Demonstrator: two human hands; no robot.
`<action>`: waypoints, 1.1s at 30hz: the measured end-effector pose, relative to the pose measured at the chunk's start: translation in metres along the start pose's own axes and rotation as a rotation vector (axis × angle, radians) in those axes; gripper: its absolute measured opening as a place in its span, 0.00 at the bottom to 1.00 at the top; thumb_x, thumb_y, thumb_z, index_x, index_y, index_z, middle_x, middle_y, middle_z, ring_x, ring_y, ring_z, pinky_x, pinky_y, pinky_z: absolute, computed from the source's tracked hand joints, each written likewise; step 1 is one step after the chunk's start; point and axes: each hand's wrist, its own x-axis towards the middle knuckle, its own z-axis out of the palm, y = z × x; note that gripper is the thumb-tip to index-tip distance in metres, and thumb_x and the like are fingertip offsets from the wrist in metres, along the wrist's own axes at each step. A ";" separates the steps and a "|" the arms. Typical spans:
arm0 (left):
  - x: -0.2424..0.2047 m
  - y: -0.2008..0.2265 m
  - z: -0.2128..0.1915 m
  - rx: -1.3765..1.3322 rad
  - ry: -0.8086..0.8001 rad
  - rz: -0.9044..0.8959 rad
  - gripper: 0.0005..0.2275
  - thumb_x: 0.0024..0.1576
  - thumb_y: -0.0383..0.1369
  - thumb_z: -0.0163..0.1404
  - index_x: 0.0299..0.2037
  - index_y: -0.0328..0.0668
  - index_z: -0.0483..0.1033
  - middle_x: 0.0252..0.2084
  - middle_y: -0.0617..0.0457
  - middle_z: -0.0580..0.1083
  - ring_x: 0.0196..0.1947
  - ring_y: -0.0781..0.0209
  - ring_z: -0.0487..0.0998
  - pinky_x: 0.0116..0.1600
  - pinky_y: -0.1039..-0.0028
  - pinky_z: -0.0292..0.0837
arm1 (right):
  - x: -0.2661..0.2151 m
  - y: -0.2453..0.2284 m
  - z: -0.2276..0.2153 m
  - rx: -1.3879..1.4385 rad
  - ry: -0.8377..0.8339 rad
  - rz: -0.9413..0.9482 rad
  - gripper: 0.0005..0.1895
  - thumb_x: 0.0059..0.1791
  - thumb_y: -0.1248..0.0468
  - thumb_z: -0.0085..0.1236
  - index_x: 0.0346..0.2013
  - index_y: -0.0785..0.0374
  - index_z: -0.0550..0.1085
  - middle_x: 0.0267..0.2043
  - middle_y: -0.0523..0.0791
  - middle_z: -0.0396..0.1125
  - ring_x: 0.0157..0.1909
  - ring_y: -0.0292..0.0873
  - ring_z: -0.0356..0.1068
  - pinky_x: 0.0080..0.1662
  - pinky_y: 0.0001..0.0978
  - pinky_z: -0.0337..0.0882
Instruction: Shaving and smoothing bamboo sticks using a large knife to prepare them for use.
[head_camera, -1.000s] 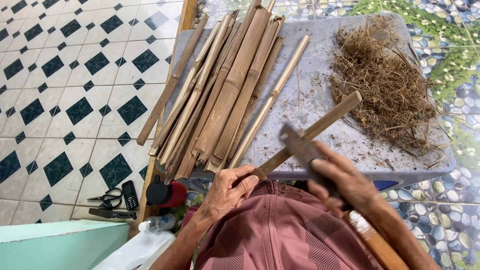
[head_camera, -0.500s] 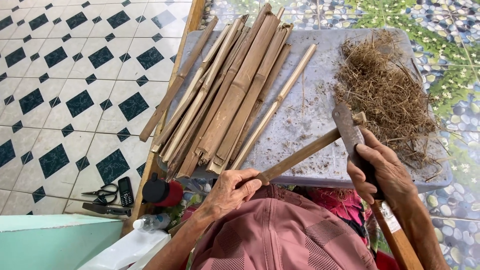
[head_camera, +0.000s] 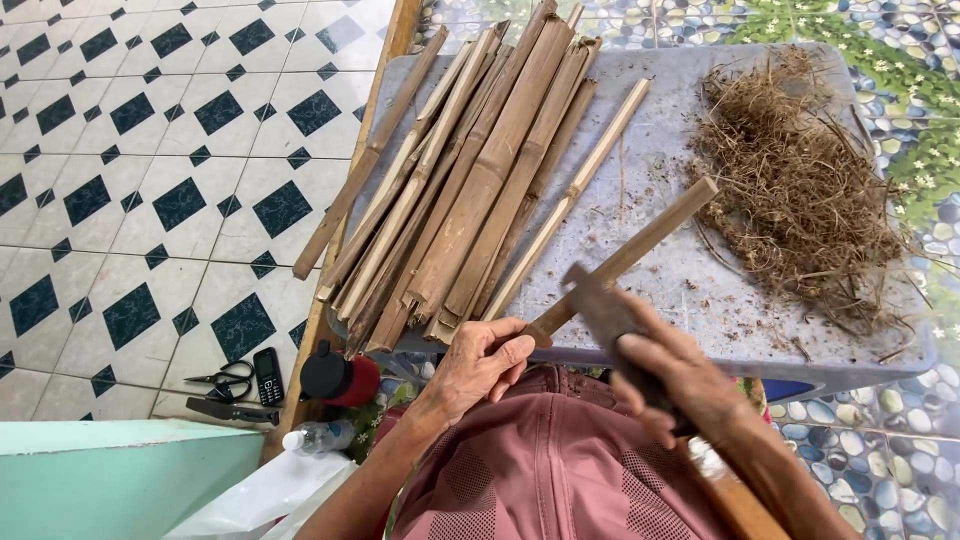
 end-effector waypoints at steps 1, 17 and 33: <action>0.001 -0.001 0.001 -0.004 -0.002 -0.002 0.10 0.66 0.33 0.50 0.35 0.33 0.76 0.19 0.56 0.70 0.10 0.72 0.65 0.16 0.88 0.60 | 0.002 0.005 0.006 0.000 0.003 0.003 0.41 0.53 0.59 0.47 0.79 0.35 0.45 0.17 0.48 0.67 0.09 0.37 0.61 0.10 0.26 0.63; -0.003 -0.002 0.004 -0.316 0.015 -0.049 0.10 0.64 0.28 0.50 0.47 0.24 0.77 0.16 0.48 0.68 0.07 0.68 0.68 0.14 0.85 0.60 | 0.004 0.001 0.002 -0.166 0.087 -0.082 0.36 0.52 0.60 0.46 0.75 0.37 0.52 0.13 0.54 0.63 0.03 0.42 0.61 0.06 0.33 0.68; -0.002 -0.010 0.007 -0.255 0.021 -0.010 0.10 0.63 0.29 0.51 0.46 0.25 0.78 0.15 0.49 0.68 0.07 0.68 0.67 0.14 0.85 0.60 | 0.006 0.002 -0.022 -0.083 0.046 -0.234 0.36 0.55 0.61 0.42 0.77 0.40 0.46 0.13 0.52 0.62 0.03 0.39 0.60 0.03 0.31 0.68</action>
